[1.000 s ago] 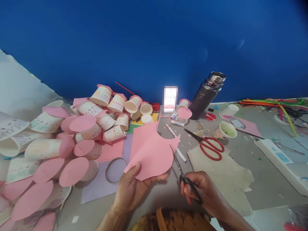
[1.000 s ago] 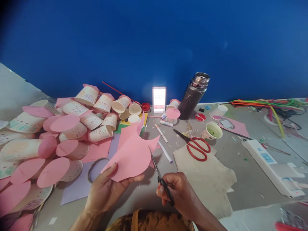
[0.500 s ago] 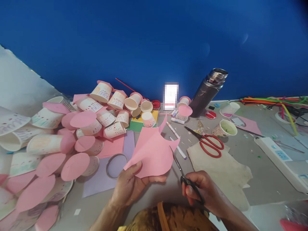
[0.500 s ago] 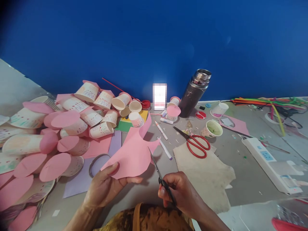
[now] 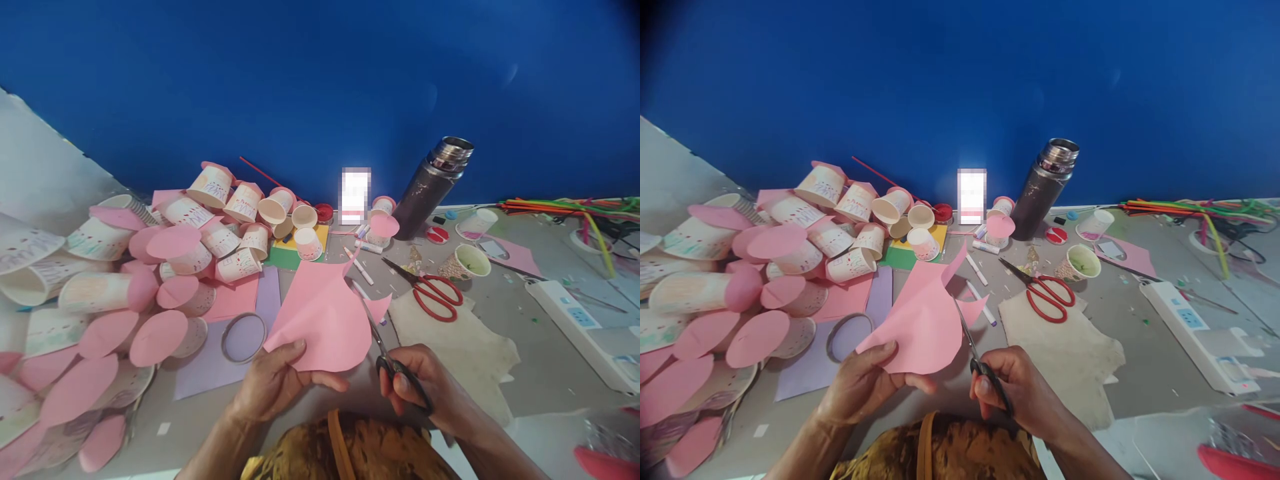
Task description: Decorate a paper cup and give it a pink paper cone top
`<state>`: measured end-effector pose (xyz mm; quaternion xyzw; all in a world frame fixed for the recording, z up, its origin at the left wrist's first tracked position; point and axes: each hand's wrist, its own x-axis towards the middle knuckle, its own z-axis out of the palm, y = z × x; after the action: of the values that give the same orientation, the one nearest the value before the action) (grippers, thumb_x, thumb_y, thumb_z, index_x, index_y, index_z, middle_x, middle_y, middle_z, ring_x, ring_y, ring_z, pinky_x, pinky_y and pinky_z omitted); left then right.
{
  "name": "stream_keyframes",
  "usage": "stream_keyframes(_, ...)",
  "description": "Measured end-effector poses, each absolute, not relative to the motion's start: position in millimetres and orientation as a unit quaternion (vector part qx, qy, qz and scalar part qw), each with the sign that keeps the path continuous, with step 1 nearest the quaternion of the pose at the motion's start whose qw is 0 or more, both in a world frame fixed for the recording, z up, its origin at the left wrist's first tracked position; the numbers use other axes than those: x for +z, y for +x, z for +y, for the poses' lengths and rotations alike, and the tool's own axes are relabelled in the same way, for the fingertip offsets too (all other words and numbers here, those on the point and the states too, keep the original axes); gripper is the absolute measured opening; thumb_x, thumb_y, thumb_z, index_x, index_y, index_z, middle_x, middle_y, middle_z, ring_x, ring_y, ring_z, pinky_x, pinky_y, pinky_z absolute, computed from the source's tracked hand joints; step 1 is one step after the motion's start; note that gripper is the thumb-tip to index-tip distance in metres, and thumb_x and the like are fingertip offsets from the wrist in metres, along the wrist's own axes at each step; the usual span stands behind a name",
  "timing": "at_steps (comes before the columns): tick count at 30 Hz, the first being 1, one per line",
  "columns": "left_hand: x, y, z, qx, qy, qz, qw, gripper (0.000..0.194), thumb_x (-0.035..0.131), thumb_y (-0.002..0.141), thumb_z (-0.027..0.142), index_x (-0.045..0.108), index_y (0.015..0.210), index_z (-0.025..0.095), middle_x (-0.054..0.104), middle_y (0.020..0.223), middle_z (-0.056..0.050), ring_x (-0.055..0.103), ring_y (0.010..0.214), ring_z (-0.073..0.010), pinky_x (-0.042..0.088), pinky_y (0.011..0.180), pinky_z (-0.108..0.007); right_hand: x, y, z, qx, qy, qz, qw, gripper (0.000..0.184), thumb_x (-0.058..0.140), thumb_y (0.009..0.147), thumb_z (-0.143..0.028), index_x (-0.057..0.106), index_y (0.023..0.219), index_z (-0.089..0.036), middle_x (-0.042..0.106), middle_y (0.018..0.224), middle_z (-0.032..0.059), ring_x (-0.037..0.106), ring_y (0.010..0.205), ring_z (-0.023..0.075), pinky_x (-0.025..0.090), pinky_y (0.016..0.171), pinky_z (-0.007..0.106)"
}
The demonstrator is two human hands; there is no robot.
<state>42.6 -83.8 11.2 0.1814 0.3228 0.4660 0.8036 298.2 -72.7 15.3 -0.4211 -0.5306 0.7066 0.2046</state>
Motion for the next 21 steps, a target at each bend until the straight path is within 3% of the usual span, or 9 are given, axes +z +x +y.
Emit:
stream_keyframes(5,8.4,42.8,-86.0,0.466,0.188,0.326,0.801,0.034,0.069,0.087,0.023,0.075,0.117,0.008,0.080,0.091,-0.018,0.078,0.079,-0.0398,0.061,0.083,-0.059,16.1,299.1,-72.8,0.706,-0.413,-0.532,0.221,0.068,0.060,0.075,-0.083,0.064,0.070,-0.015,0.057,0.052,0.0013,0.039,0.048,0.0097,0.022,0.047,0.025)
stream_keyframes(15,13.2,44.6,-85.5,0.461,0.196,0.321,0.804,0.026,0.068,0.086,0.024,0.078,0.102,0.006,0.079,0.085,-0.018,0.078,0.076,-0.0395,0.062,0.082,-0.056,16.2,302.1,-74.1,0.693,-0.425,-0.540,0.218,0.069,0.060,0.075,-0.084,0.064,0.068,-0.015,0.056,0.051,0.0008,0.039,0.048,0.0099,0.024,0.047,0.025)
stream_keyframes(21,12.2,43.1,-82.5,0.465,0.203,0.311,0.804,0.025,0.070,0.085,0.023,0.078,0.101,0.005,0.080,0.092,-0.018,0.078,0.079,-0.0378,0.064,0.073,-0.049,18.2,302.9,-74.5,0.698,-0.432,-0.534,0.203,0.070,0.060,0.073,-0.085,0.063,0.069,-0.015,0.055,0.050,0.0007,0.037,0.046,0.0093,0.025,0.045,0.024)
